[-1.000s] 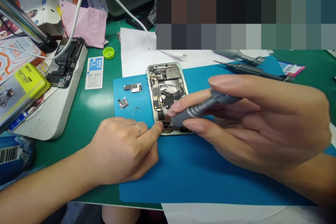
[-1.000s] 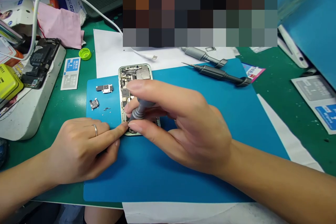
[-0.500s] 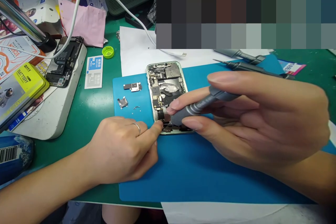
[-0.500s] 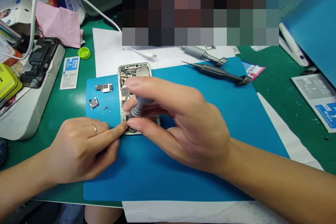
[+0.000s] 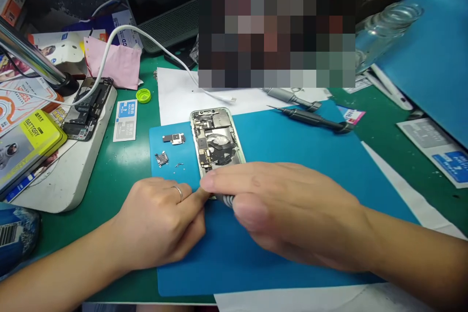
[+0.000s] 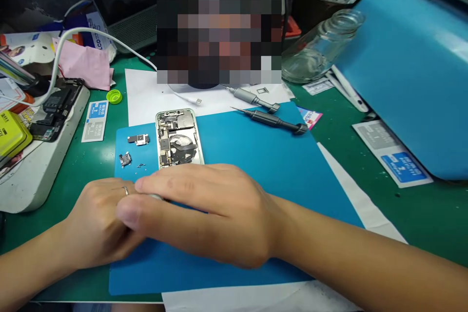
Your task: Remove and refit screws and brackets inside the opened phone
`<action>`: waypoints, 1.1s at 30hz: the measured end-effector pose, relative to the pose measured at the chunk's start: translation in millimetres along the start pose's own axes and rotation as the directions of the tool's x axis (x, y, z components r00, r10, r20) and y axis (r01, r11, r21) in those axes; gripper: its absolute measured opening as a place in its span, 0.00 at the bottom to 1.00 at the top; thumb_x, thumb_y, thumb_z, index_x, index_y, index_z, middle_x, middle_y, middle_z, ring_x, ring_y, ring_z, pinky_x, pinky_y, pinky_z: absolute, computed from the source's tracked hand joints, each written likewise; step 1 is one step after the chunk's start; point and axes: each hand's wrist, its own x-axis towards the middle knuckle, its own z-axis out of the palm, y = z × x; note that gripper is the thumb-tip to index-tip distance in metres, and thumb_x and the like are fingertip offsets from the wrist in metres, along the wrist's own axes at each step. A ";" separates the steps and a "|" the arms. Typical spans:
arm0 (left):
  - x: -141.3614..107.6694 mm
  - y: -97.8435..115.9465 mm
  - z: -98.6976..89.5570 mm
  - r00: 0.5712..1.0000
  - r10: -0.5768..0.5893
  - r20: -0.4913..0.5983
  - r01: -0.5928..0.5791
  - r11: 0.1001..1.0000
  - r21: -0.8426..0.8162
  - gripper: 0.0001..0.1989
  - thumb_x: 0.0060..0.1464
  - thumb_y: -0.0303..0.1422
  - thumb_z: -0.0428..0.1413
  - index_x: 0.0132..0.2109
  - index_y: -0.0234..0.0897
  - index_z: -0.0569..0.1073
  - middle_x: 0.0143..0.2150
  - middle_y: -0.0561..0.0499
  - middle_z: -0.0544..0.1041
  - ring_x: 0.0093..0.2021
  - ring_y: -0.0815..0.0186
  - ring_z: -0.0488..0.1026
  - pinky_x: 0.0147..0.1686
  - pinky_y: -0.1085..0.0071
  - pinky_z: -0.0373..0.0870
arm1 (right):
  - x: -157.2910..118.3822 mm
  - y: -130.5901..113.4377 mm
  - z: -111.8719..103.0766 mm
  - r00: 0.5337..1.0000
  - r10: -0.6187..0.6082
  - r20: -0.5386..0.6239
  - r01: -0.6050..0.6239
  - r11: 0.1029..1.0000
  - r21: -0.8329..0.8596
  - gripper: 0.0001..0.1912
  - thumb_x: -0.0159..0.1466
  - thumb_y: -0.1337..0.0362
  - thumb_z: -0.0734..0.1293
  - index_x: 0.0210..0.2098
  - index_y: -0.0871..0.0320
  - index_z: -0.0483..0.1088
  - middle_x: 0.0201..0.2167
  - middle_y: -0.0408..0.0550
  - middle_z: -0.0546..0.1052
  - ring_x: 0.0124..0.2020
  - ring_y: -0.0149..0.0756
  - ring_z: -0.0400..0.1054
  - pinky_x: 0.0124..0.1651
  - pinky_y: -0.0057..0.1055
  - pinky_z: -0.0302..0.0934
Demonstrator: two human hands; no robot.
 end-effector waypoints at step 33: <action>-1.0 0.6 -1.2 1.000 -0.012 0.016 0.012 1.000 0.005 0.09 0.63 0.27 0.52 0.47 0.33 0.75 0.25 0.56 0.76 0.21 0.66 0.71 0.21 0.68 0.61 | -2.5 3.3 -2.7 0.987 -0.064 -0.148 0.042 0.988 -0.146 0.07 0.66 0.70 0.67 0.43 0.54 0.69 0.34 0.42 0.74 0.36 0.29 0.73 0.45 0.30 0.76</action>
